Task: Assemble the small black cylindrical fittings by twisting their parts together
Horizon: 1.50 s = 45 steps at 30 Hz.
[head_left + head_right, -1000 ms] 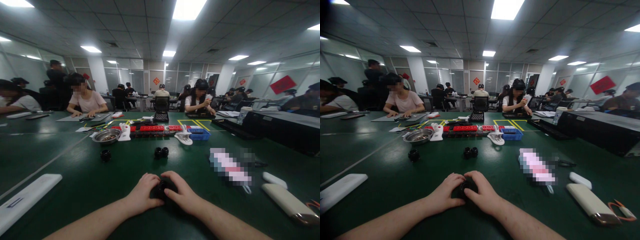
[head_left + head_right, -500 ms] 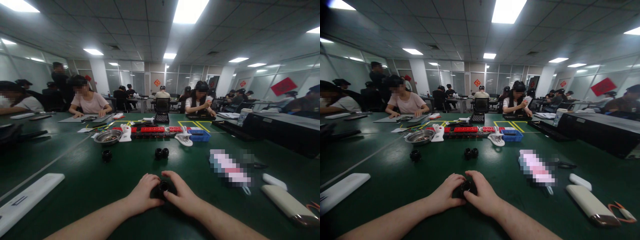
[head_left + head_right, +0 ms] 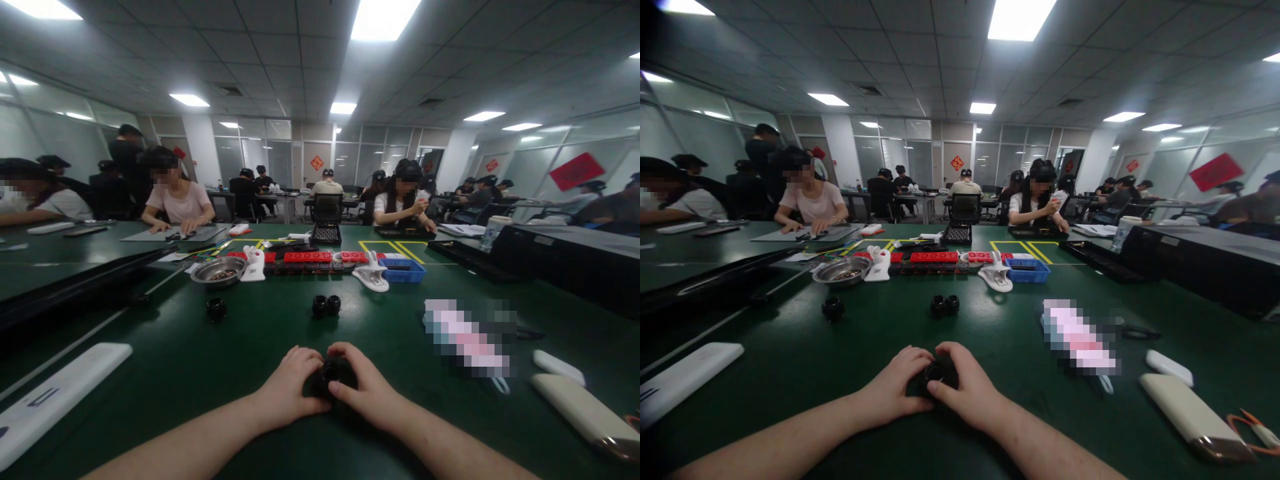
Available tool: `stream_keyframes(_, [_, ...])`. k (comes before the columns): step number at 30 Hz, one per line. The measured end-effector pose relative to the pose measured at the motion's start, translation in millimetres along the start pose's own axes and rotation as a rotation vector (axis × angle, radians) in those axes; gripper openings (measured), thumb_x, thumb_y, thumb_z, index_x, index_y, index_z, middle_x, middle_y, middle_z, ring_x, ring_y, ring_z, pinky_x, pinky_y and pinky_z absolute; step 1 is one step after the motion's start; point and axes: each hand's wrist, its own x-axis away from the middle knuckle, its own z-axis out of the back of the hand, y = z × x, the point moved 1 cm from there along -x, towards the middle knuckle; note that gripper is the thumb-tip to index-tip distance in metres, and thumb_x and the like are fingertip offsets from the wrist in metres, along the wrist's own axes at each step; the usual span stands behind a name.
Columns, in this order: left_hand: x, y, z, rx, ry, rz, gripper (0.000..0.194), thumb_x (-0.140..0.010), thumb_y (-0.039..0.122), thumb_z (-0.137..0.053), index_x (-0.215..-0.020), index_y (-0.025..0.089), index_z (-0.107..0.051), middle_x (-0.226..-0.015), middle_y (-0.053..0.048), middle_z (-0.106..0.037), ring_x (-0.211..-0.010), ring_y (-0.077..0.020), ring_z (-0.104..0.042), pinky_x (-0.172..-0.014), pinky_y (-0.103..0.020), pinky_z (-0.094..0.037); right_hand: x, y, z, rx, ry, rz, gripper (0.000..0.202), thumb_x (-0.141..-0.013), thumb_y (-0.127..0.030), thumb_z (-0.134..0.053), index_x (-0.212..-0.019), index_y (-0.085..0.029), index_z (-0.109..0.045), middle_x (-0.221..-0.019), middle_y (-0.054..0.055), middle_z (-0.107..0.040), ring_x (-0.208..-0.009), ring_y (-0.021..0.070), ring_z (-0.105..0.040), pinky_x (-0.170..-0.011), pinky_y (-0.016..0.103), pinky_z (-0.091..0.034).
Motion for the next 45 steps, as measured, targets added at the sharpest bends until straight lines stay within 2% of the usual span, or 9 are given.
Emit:
stream_keyframes(5, [0,-1,-0.8,-0.013,0.002,-0.003,0.047,-0.061,0.039,-0.071,-0.102,0.022,-0.055,-0.106,-0.004,-0.052,-0.099,-0.0235,-0.045,-0.091,-0.039,-0.032,-2,-6,2,0.012,-0.040,0.079,0.026,-0.072,-0.019,-0.055,-0.099,-0.019,-0.055,-0.101,0.006,-0.054,-0.097,0.0213,-0.050,-0.088,0.037,-0.038])
stream_keyframes(11, [0,-3,-2.1,-0.029,0.012,-0.010,0.043,-0.060,0.040,-0.071,-0.097,0.021,-0.056,-0.106,-0.004,-0.052,-0.099,-0.0242,-0.045,-0.093,-0.041,-0.030,3,-3,0,-0.044,-0.062,0.021,0.051,-0.072,-0.020,-0.055,-0.121,-0.018,-0.041,-0.124,0.011,-0.044,-0.116,0.0247,-0.038,-0.098,0.043,-0.028])
stream_keyframes(18, [0,2,0.9,0.000,-0.007,0.011,0.041,-0.061,0.037,-0.070,-0.097,0.021,-0.057,-0.104,-0.004,-0.053,-0.098,-0.0232,-0.045,-0.091,-0.039,-0.032,-2,-10,1,0.035,0.002,0.011,0.029,-0.067,-0.017,-0.060,-0.095,-0.017,-0.053,-0.095,0.006,-0.054,-0.091,0.0214,-0.051,-0.082,0.037,-0.041])
stream_keyframes(22, [-1,-1,-1.1,-0.007,-0.014,0.001,0.048,-0.061,0.040,-0.070,-0.103,0.022,-0.054,-0.107,-0.005,-0.052,-0.101,-0.0238,-0.044,-0.096,-0.042,-0.027,0,-9,2,-0.041,-0.137,0.095,0.044,-0.070,-0.011,-0.051,-0.114,-0.019,-0.049,-0.119,0.008,-0.048,-0.112,0.0224,-0.042,-0.097,0.040,-0.030])
stream_keyframes(25, [-1,-2,-1.8,-0.016,0.002,-0.006,0.040,-0.062,0.039,-0.070,-0.095,0.021,-0.056,-0.106,-0.004,-0.053,-0.100,-0.0234,-0.045,-0.096,-0.042,-0.027,3,-3,0,-0.046,-0.126,0.026,0.056,-0.071,-0.018,-0.056,-0.124,-0.017,-0.038,-0.128,0.012,-0.041,-0.118,0.0248,-0.037,-0.099,0.043,-0.026])
stream_keyframes(31, [0,1,0.5,-0.007,-0.003,0.004,0.041,-0.061,0.038,-0.070,-0.096,0.022,-0.057,-0.103,-0.003,-0.053,-0.098,-0.0232,-0.046,-0.092,-0.039,-0.032,0,-2,1,0.048,-0.007,-0.002,0.035,-0.067,-0.024,-0.064,-0.099,-0.016,-0.051,-0.096,0.006,-0.055,-0.090,0.0217,-0.052,-0.081,0.036,-0.042])
stream_keyframes(34, [0,2,1.1,-0.006,-0.018,0.012,0.047,-0.061,0.040,-0.069,-0.103,0.023,-0.055,-0.107,-0.005,-0.052,-0.101,-0.0240,-0.045,-0.095,-0.041,-0.028,-2,-7,3,0.023,-0.071,0.083,0.029,-0.071,-0.018,-0.057,-0.100,-0.017,-0.054,-0.099,0.006,-0.055,-0.094,0.0207,-0.051,-0.085,0.035,-0.040])
stream_keyframes(39, [0,2,0.5,-0.006,-0.012,-0.003,0.045,-0.064,0.041,-0.067,-0.103,0.022,-0.054,-0.108,-0.005,-0.052,-0.102,-0.0245,-0.045,-0.097,-0.043,-0.025,2,-10,1,-0.012,-0.081,0.042,0.049,-0.069,-0.015,-0.058,-0.116,-0.018,-0.043,-0.115,0.009,-0.050,-0.107,0.0229,-0.045,-0.093,0.039,-0.033])
stream_keyframes(45, [0,5,2.2,-0.003,-0.007,0.014,0.038,-0.061,0.037,-0.069,-0.094,0.021,-0.058,-0.103,-0.003,-0.053,-0.097,-0.0231,-0.046,-0.089,-0.038,-0.034,1,-6,-1,0.067,0.012,-0.026,0.031,-0.068,-0.023,-0.062,-0.096,-0.017,-0.048,-0.093,0.005,-0.053,-0.086,0.0200,-0.050,-0.077,0.034,-0.041])
